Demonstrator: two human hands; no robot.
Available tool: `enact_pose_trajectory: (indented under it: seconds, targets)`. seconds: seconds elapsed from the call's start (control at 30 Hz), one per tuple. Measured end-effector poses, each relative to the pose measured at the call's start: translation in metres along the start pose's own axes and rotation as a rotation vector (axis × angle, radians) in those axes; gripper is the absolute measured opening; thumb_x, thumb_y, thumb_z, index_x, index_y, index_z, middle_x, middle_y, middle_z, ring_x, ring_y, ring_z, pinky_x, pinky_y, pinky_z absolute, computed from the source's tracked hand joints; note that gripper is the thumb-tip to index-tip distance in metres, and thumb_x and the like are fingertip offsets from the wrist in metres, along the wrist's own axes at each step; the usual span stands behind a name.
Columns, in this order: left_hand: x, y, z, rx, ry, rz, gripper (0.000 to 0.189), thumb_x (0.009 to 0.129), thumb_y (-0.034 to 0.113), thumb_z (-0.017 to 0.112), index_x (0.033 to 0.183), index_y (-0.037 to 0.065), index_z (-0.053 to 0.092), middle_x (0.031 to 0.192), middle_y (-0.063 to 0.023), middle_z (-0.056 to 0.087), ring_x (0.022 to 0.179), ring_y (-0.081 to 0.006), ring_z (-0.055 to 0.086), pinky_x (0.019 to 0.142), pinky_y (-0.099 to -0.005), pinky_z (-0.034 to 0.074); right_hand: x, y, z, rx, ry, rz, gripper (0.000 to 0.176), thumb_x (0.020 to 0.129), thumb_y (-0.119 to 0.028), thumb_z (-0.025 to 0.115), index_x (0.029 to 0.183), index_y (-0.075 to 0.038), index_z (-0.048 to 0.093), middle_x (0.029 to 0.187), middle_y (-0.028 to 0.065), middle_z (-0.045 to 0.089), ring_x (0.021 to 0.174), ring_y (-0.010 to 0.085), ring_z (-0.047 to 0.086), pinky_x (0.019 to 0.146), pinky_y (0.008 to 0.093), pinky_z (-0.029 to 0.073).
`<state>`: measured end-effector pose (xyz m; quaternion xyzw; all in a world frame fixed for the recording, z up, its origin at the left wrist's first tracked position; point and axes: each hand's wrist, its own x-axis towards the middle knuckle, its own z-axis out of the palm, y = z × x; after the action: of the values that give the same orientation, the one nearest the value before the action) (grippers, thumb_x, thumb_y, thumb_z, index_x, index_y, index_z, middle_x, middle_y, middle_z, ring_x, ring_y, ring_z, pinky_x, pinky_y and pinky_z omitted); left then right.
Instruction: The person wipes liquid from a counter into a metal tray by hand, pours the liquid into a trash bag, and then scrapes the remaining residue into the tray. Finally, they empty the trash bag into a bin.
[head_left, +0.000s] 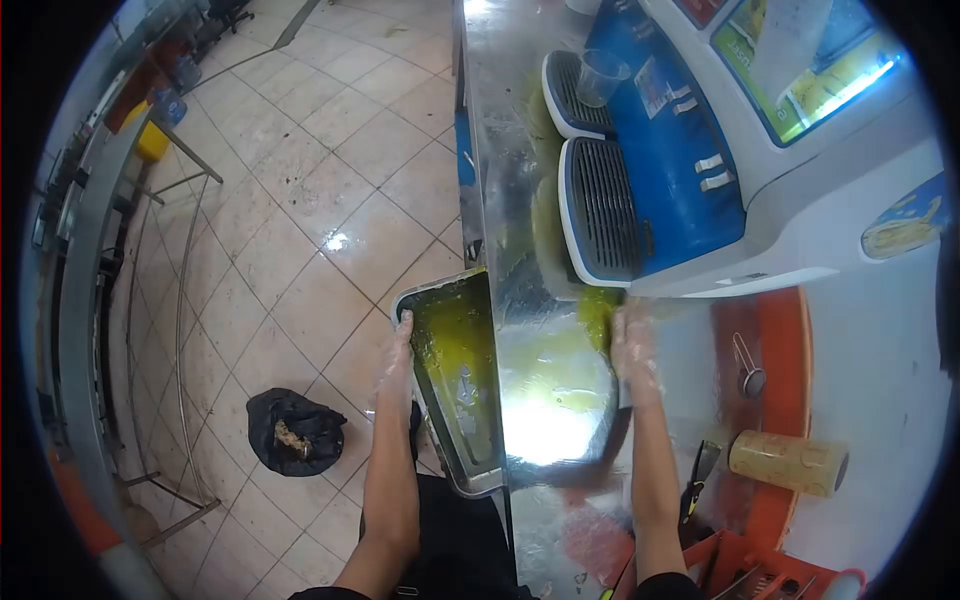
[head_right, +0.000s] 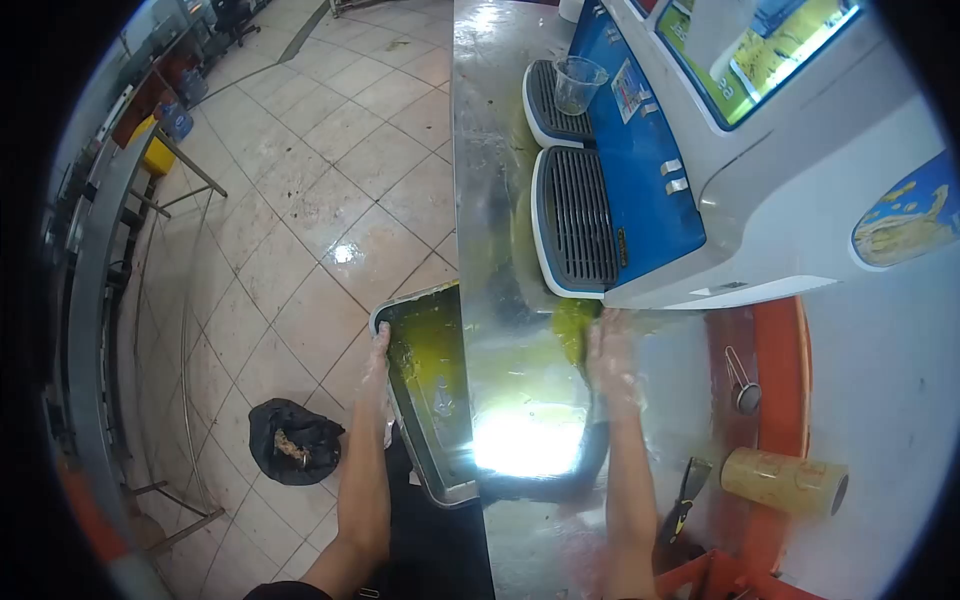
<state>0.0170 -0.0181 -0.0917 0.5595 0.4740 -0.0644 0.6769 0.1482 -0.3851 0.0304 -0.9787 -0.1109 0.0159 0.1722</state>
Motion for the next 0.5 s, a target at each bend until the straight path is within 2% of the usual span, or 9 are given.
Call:
enact_pose_trajectory:
  seconds: [0.03,0.1,0.23,0.27,0.33,0.5]
  targets:
    - [0.007,-0.006,0.001,-0.039,-0.019,-0.037,0.092,0.078,0.075,0.055,0.138,0.005,0.051,0.142,-0.0163,0.048,0.13,-0.0303,0.042,0.107,-0.0416,0.031,-0.008,-0.012,0.002,0.091,0.043,-0.074,0.053,0.1,-0.03,0.036,0.142,0.002,0.039,0.147,0.0224,0.038,0.139,0.0368,0.03,0.115,0.0424,0.025]
    - [0.007,-0.012,0.005,-0.082,-0.041,-0.081,0.092,0.078,0.075,0.054,0.138,0.006,0.051,0.143,-0.0157,0.047,0.131,-0.0301,0.042,0.107,-0.0418,0.03,-0.026,-0.048,-0.002,0.074,-0.108,-0.163,0.051,0.101,-0.027,0.034,0.142,0.001,0.039,0.148,0.0211,0.038,0.14,0.0338,0.03,0.117,0.0409,0.022]
    - [-0.022,0.019,0.01,-0.093,-0.055,-0.114,0.089,0.08,0.073,0.054,0.138,0.006,0.051,0.143,-0.0144,0.047,0.132,-0.0291,0.042,0.108,-0.0413,0.03,-0.056,-0.111,0.018,0.036,-0.105,-0.379,0.049,0.101,-0.026,0.032,0.142,0.0,0.04,0.149,0.019,0.038,0.14,0.0344,0.032,0.117,0.0413,0.022]
    - [-0.027,0.024,0.01,-0.092,-0.059,-0.123,0.088,0.081,0.073,0.054,0.138,0.006,0.051,0.143,-0.0141,0.047,0.132,-0.0288,0.042,0.108,-0.0412,0.03,-0.064,-0.124,0.025,0.034,-0.11,-0.378,0.049,0.101,-0.026,0.032,0.142,0.0,0.04,0.149,0.019,0.038,0.14,0.0344,0.032,0.117,0.0413,0.022]
    - [-0.033,0.028,0.01,-0.078,-0.049,-0.098,0.087,0.081,0.072,0.054,0.138,0.006,0.052,0.142,-0.0141,0.048,0.132,-0.0287,0.042,0.108,-0.0406,0.03,-0.076,-0.144,0.037,0.226,-0.122,-0.464,0.05,0.101,-0.029,0.032,0.142,-0.001,0.04,0.148,0.0188,0.038,0.14,0.0341,0.032,0.118,0.0419,0.021]
    - [-0.039,0.034,0.011,-0.1,-0.107,-0.042,0.086,0.082,0.073,0.051,0.136,0.006,0.054,0.139,-0.0136,0.052,0.13,-0.0294,0.044,0.107,-0.0398,0.031,-0.084,-0.162,0.036,0.323,-0.137,-0.392,0.051,0.102,-0.031,0.032,0.144,-0.002,0.039,0.148,0.0174,0.039,0.14,0.0319,0.032,0.117,0.0428,0.022]
